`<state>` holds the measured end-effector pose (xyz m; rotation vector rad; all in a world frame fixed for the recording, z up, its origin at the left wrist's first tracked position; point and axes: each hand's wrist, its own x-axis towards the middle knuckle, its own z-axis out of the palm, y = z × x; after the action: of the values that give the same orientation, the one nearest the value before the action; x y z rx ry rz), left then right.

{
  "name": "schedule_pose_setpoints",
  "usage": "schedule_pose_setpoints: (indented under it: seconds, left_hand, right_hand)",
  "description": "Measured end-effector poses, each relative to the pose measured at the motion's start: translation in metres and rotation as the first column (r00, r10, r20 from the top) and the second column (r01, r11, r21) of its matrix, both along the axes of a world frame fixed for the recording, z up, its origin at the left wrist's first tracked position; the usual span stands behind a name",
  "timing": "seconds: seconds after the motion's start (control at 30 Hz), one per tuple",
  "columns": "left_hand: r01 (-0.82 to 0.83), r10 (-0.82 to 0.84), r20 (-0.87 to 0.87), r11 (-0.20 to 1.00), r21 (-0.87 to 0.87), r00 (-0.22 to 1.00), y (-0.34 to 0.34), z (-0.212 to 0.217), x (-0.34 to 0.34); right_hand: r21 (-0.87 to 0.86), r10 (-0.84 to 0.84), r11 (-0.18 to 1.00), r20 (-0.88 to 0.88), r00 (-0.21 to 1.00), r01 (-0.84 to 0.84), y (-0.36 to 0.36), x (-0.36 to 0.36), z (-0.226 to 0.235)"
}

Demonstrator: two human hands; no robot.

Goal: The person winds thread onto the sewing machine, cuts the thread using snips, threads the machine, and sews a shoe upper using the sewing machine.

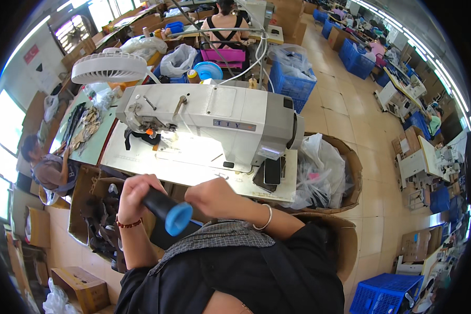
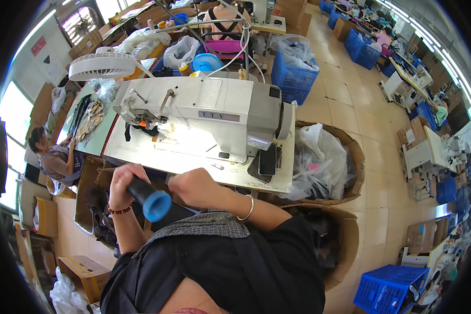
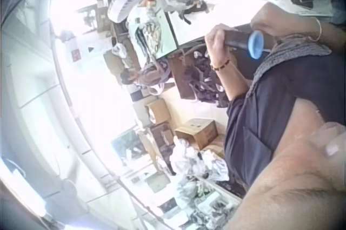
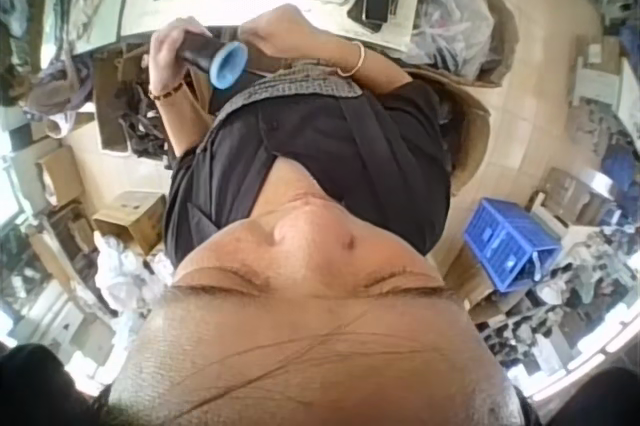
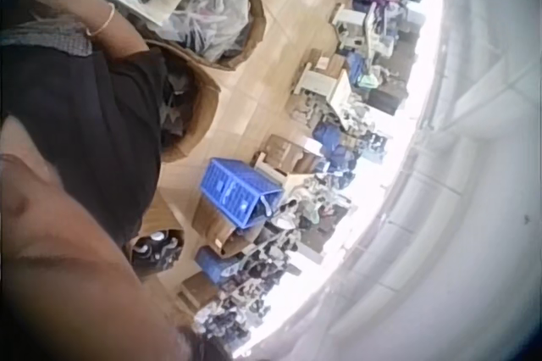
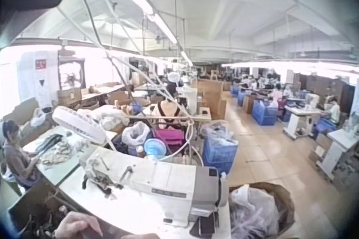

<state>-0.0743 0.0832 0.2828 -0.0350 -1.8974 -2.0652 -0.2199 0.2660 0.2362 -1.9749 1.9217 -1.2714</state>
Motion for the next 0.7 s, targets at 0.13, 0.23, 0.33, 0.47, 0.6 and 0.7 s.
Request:
schedule_pose_setpoints:
  seconds: [0.13,0.23,0.33,0.47,0.6,0.7]
  left_hand:
    - [-0.218,0.39,0.102,0.692,-0.688,0.915,0.022,0.003,-0.011]
    - [-0.661,0.723,-0.023,0.618,-0.425,0.69,0.032,-0.003,-0.02]
    - [-0.371,0.376,0.009,0.91,0.187,0.926,0.023,0.007,-0.018]
    - [0.014,0.155,0.389,0.918,-0.397,0.908,0.021,0.027,-0.019]
    - [-0.606,0.658,-0.067,0.643,-0.469,0.75,0.042,0.028,-0.052]
    - [-0.403,0.404,0.017,0.914,-0.038,0.915,0.04,0.042,-0.065]
  right_hand:
    - [-0.097,-0.032,0.995,0.058,0.998,0.038,0.012,-0.006,0.026]
    - [-0.082,0.015,0.996,-0.121,0.992,-0.025,0.015,0.008,0.023]
    - [-0.111,-0.051,0.993,-0.206,0.977,0.028,0.019,-0.004,0.024]
    - [-0.202,-0.187,0.968,-0.195,0.963,0.147,0.035,-0.035,0.053]
    - [-0.256,-0.067,0.966,-0.318,0.946,-0.018,0.044,-0.03,0.068]
    - [-0.245,-0.119,0.969,-0.406,0.906,0.018,0.044,-0.046,0.059]
